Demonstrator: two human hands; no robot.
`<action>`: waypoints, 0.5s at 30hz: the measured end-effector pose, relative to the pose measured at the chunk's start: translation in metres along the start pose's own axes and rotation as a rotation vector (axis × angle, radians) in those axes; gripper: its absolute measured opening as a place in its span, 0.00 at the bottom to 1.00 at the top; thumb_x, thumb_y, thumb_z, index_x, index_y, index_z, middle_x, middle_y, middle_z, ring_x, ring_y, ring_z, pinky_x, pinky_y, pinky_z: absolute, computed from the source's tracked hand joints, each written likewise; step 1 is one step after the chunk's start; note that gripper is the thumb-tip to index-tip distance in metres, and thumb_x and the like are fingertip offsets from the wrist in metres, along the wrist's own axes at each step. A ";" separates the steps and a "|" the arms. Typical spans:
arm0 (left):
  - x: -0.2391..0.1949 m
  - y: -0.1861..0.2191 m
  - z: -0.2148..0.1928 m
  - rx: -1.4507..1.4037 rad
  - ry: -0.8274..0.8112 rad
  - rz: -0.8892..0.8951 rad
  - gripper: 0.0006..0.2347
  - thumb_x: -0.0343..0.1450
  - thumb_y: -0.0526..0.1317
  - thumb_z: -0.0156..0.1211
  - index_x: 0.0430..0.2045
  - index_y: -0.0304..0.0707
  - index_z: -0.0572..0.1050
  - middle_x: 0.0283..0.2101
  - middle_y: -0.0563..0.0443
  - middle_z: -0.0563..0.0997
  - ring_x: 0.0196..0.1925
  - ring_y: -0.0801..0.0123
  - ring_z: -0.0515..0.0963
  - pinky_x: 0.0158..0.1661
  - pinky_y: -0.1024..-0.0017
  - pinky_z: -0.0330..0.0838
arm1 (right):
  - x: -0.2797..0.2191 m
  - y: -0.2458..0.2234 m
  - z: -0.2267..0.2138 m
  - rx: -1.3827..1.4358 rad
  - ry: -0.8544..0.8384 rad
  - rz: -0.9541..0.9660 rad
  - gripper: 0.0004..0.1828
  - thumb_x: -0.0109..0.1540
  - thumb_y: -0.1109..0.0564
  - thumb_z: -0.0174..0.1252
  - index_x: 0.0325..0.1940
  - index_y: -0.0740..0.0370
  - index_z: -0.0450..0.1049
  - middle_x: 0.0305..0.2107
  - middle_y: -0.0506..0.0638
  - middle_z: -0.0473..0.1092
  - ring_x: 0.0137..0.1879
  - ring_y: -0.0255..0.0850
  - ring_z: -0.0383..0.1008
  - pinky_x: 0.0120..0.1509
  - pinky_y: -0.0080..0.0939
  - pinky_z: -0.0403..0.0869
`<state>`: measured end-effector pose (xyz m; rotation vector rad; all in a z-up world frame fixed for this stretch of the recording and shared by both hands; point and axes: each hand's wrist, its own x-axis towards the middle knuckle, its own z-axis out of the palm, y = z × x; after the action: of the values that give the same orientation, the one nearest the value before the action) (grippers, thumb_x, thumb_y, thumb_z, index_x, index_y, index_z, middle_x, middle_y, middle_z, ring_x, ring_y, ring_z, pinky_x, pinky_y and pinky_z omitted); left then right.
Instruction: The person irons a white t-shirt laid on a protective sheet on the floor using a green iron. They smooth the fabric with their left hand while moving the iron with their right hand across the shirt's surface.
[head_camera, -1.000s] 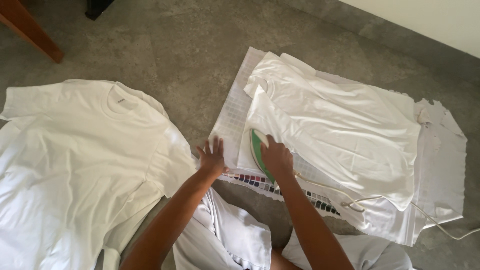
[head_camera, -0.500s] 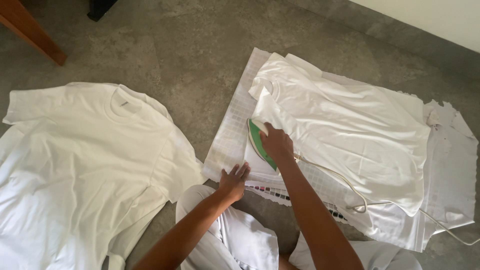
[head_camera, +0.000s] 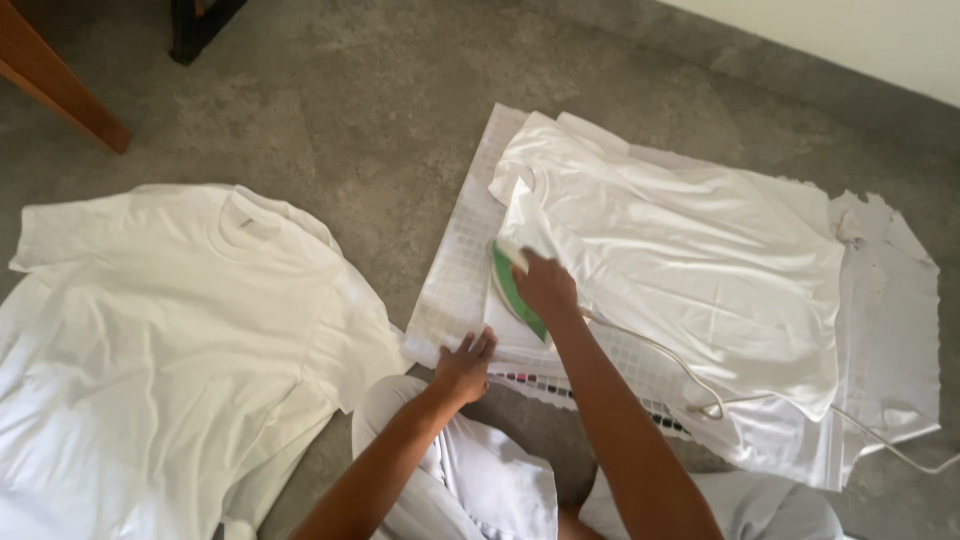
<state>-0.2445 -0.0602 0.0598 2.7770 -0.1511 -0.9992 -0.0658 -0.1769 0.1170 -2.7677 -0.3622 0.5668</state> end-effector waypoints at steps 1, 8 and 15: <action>0.001 -0.004 -0.001 0.011 0.013 -0.006 0.37 0.75 0.44 0.58 0.79 0.42 0.44 0.83 0.48 0.42 0.82 0.45 0.48 0.64 0.26 0.57 | -0.002 0.002 -0.003 0.006 0.014 -0.008 0.30 0.70 0.34 0.47 0.74 0.40 0.67 0.48 0.67 0.77 0.58 0.66 0.79 0.62 0.63 0.77; 0.006 -0.001 0.003 0.025 0.037 0.023 0.36 0.75 0.45 0.56 0.78 0.41 0.46 0.82 0.47 0.44 0.82 0.45 0.49 0.63 0.27 0.61 | -0.038 0.036 -0.006 0.006 0.078 0.143 0.28 0.70 0.34 0.46 0.73 0.37 0.67 0.46 0.64 0.77 0.56 0.63 0.80 0.60 0.61 0.79; 0.014 0.008 0.009 0.091 0.062 -0.034 0.35 0.76 0.47 0.55 0.78 0.36 0.47 0.82 0.42 0.46 0.81 0.42 0.51 0.62 0.32 0.64 | -0.060 0.070 0.043 -0.166 0.249 0.099 0.26 0.68 0.30 0.48 0.68 0.29 0.71 0.38 0.58 0.79 0.48 0.57 0.84 0.53 0.55 0.83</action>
<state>-0.2393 -0.0718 0.0462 2.8986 -0.1439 -0.9350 -0.1247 -0.2492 0.0764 -2.9832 -0.2251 0.2171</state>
